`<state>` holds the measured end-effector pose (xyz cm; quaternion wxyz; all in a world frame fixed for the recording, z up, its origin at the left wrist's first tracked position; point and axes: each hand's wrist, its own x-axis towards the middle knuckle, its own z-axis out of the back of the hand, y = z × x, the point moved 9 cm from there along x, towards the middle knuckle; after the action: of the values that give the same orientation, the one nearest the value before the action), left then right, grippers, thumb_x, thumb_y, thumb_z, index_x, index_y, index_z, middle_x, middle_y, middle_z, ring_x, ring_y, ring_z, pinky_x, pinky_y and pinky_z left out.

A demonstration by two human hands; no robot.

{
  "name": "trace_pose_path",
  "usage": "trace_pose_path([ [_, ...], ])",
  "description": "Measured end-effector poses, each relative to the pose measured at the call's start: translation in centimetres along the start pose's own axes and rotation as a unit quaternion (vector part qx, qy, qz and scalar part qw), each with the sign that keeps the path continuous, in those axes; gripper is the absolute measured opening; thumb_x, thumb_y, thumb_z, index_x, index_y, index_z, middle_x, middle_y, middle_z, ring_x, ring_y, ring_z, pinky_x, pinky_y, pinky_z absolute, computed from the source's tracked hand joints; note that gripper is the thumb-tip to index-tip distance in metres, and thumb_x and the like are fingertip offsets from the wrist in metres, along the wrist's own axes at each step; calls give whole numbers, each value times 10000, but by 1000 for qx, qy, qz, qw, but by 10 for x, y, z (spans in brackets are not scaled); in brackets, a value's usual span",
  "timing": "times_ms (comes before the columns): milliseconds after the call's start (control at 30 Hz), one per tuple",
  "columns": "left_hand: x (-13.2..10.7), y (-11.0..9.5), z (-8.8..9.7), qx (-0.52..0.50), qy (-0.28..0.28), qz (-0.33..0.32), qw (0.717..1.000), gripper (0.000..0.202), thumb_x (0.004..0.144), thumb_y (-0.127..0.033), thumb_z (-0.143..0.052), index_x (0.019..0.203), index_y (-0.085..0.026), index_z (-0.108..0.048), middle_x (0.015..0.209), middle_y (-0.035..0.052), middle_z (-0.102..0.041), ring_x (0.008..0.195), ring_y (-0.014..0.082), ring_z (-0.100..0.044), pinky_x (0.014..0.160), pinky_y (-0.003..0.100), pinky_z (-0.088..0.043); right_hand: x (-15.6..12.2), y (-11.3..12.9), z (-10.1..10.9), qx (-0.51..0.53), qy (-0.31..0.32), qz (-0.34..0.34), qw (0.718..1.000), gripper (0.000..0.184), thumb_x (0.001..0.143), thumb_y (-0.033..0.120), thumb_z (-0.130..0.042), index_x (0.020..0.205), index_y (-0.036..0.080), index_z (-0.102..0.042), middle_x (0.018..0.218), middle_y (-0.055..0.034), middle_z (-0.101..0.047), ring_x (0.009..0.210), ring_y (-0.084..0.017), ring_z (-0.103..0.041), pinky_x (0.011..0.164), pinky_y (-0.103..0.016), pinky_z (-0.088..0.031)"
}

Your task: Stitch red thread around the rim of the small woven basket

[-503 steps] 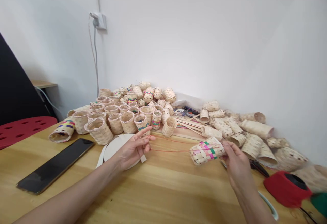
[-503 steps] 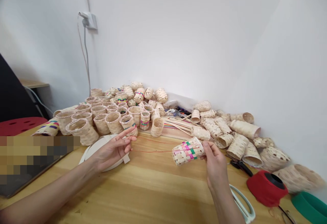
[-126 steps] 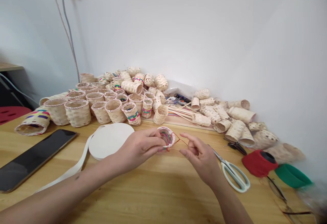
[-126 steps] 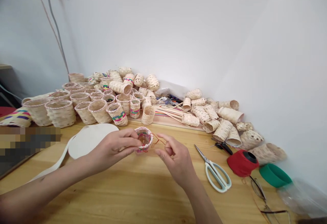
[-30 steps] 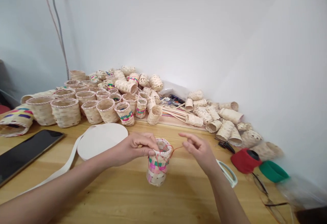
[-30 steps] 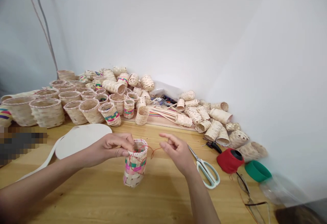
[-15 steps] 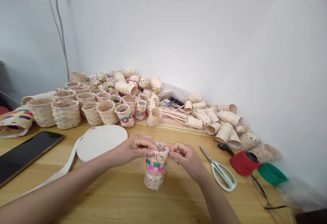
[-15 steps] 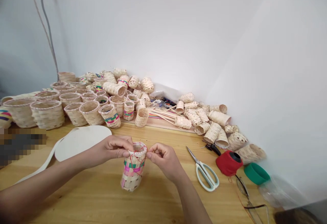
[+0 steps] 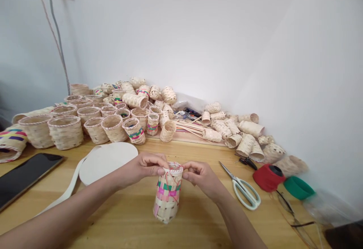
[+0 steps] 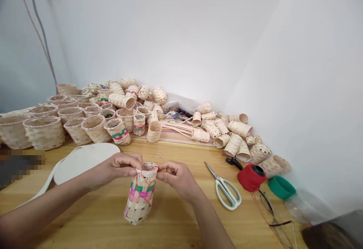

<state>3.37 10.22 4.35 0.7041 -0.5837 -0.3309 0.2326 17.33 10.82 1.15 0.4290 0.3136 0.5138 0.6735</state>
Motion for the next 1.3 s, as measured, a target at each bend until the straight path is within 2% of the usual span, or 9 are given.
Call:
trace_pose_path([
  [200,0,15,5,-57,-40,42,997,362,727,-480,-705,762,-121,-690,676,-7,-511,603,93,-392,564,222,-276,1,-3,-7,42,13,4,999,362,728,514,-656,722,169,-549,593,52,-437,511,-77,-349,495,-210,-272],
  [367,-4,34,0,-126,-57,84,987,362,671,-451,-761,749,-114,-652,629,-19,-516,550,75,-352,522,214,-229,-1,4,21,-104,-119,46,986,309,837,472,-509,737,181,-528,543,63,-388,493,-91,-344,482,-208,-279],
  [567,-11,37,-20,-149,2,117,982,309,673,-398,-778,735,-108,-691,655,-4,-557,594,81,-433,566,207,-301,-7,15,33,-240,-215,73,944,257,834,400,-485,681,195,-502,508,70,-343,481,-101,-322,493,-223,-253],
  [700,-14,36,-32,-164,51,122,978,267,687,-373,-777,767,-125,-720,714,9,-602,669,101,-510,645,211,-384,-7,11,43,-308,-262,49,913,222,801,346,-486,630,204,-481,467,72,-339,454,-107,-330,493,-231,-246],
  [967,-20,26,-54,-166,175,109,964,233,694,-355,-777,794,-148,-743,726,8,-622,660,98,-527,630,202,-412,-13,-15,110,-365,-358,-61,857,146,752,229,-511,625,186,-569,509,19,-441,483,-127,-352,489,-250,-185],
  [1033,-19,26,-50,-165,159,108,967,235,692,-361,-777,785,-147,-741,714,3,-616,658,95,-521,632,198,-408,-13,-13,112,-363,-342,-65,864,160,767,248,-527,692,172,-647,506,16,-445,482,-128,-356,486,-249,-196],
  [1100,-17,26,-44,-165,133,105,972,236,689,-364,-779,770,-145,-738,707,1,-613,656,94,-516,637,198,-405,-11,-5,98,-355,-295,-45,886,220,786,307,-552,878,181,-708,506,33,-438,488,-127,-381,490,-239,-237],
  [1200,-15,29,-34,-153,94,105,978,237,688,-364,-777,749,-141,-726,698,-2,-609,650,94,-506,640,202,-402,-9,11,52,-277,-172,18,945,382,833,432,-534,1104,204,-677,530,48,-417,500,-115,-377,497,-226,-274],
  [1300,-14,34,-28,-155,64,122,978,252,676,-372,-782,746,-138,-717,680,-7,-607,636,91,-498,629,203,-395,-11,22,4,-172,-28,53,983,372,848,481,-535,1007,199,-718,612,17,-511,551,-110,-405,518,-226,-301],
])
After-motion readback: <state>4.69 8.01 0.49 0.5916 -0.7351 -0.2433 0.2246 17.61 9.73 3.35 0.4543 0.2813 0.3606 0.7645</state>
